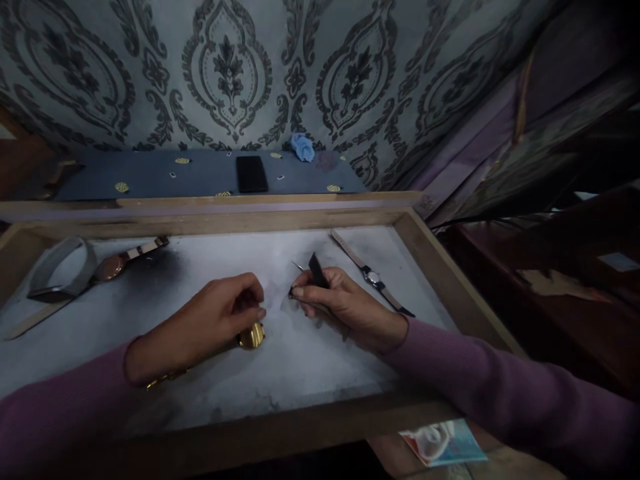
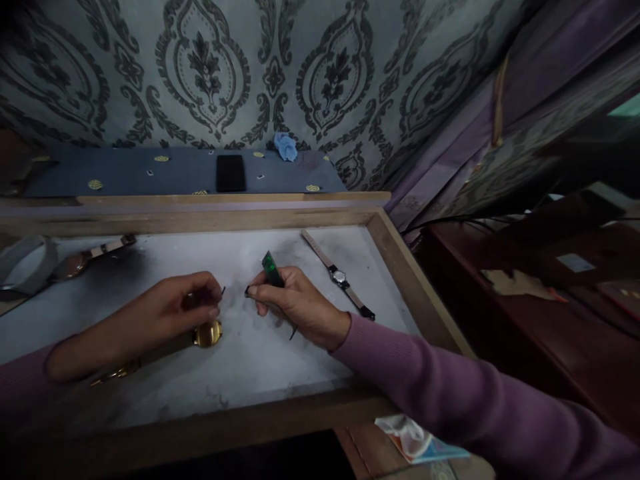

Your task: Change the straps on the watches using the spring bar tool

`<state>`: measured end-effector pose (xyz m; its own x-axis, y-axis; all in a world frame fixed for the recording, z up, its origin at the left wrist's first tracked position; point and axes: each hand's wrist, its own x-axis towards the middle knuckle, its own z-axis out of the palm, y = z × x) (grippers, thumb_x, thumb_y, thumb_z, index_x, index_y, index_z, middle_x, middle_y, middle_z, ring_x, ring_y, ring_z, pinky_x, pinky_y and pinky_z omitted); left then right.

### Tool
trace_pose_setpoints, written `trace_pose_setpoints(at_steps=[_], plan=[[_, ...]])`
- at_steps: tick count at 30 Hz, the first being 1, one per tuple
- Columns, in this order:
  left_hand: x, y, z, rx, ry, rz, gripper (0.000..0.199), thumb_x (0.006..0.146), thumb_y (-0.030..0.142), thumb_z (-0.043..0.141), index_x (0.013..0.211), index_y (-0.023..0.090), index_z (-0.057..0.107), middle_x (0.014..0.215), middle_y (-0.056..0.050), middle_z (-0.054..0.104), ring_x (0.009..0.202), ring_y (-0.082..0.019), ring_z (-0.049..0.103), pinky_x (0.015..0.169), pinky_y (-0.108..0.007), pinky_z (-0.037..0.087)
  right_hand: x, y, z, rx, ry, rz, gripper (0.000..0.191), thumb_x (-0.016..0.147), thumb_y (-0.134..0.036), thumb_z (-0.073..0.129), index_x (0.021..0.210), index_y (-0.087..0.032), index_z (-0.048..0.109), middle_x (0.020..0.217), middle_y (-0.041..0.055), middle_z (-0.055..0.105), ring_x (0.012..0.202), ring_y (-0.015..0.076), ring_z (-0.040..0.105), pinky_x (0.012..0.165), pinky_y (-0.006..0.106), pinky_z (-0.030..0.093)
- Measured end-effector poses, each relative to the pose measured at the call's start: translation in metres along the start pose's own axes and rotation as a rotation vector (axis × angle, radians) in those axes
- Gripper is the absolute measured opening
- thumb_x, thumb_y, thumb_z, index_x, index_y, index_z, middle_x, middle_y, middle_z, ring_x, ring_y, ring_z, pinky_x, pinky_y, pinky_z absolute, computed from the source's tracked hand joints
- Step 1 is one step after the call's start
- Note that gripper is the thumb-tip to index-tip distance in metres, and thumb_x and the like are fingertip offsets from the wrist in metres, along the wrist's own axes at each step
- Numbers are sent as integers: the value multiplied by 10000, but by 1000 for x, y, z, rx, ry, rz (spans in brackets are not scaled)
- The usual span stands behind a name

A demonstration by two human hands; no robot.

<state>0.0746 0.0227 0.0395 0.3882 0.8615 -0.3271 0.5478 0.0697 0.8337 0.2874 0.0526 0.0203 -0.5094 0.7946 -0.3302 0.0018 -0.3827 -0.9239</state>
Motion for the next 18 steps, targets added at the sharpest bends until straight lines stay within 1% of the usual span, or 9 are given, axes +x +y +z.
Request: trace_pose_setpoints(at_steps=[2, 4, 6, 9, 12, 14, 16, 18], plan=[[-12, -4, 0, 181, 10, -32, 184, 798, 361, 600, 870, 203, 539, 825, 19, 566, 754, -147, 515, 665, -277, 379, -1, 0, 2, -22, 1, 0, 148, 723, -258, 685, 716, -135, 604, 497, -43, 550, 483, 59, 440, 497, 218, 285], [-22, -7, 2, 314, 18, -34, 200, 789, 363, 618, 900, 220, 532, 889, 21, 576, 807, -161, 525, 700, -293, 374, 0, 1, 3, -43, 1, -12, 161, 718, -272, 697, 711, -137, 610, 499, -42, 554, 490, 62, 449, 511, 219, 303], [-28, -9, 5, 406, 22, 1, 152, 814, 332, 588, 895, 221, 522, 914, 20, 579, 841, -169, 526, 723, -305, 370, 0, 4, 4, -63, -10, -31, 180, 710, -288, 714, 705, -135, 619, 505, -39, 558, 499, 66, 460, 529, 222, 323], [-30, -10, 11, 497, 47, 52, 90, 854, 286, 537, 864, 203, 503, 900, 5, 573, 853, -177, 514, 730, -314, 359, 1, 7, 7, -104, -42, -51, 178, 719, -291, 715, 702, -132, 636, 516, -31, 567, 511, 72, 474, 548, 228, 345], [-28, -12, 15, 548, 73, 83, 72, 862, 254, 520, 842, 190, 493, 877, -13, 559, 823, -180, 494, 700, -307, 339, -1, 8, 9, -134, -69, -48, 166, 727, -282, 713, 698, -133, 646, 511, -32, 563, 511, 75, 473, 550, 230, 351], [-27, -13, 17, 555, 81, 99, 98, 880, 267, 497, 824, 187, 494, 864, -24, 552, 809, -182, 483, 686, -304, 324, -2, 8, 10, -133, -88, -49, 172, 734, -287, 709, 692, -133, 646, 509, -32, 559, 509, 74, 469, 543, 230, 347], [-27, -13, 16, 522, 86, 99, 152, 909, 305, 461, 818, 189, 498, 846, -23, 547, 786, -176, 477, 680, -301, 315, -2, 8, 11, -122, -107, -56, 180, 746, -294, 698, 687, -132, 644, 512, -28, 556, 514, 74, 471, 541, 229, 345], [-25, -12, 14, 423, 76, 69, 181, 923, 336, 444, 826, 194, 501, 801, -5, 541, 740, -158, 476, 661, -290, 312, -2, 8, 11, -113, -121, -51, 190, 756, -299, 688, 684, -130, 640, 514, -25, 553, 506, 70, 458, 527, 228, 331]])
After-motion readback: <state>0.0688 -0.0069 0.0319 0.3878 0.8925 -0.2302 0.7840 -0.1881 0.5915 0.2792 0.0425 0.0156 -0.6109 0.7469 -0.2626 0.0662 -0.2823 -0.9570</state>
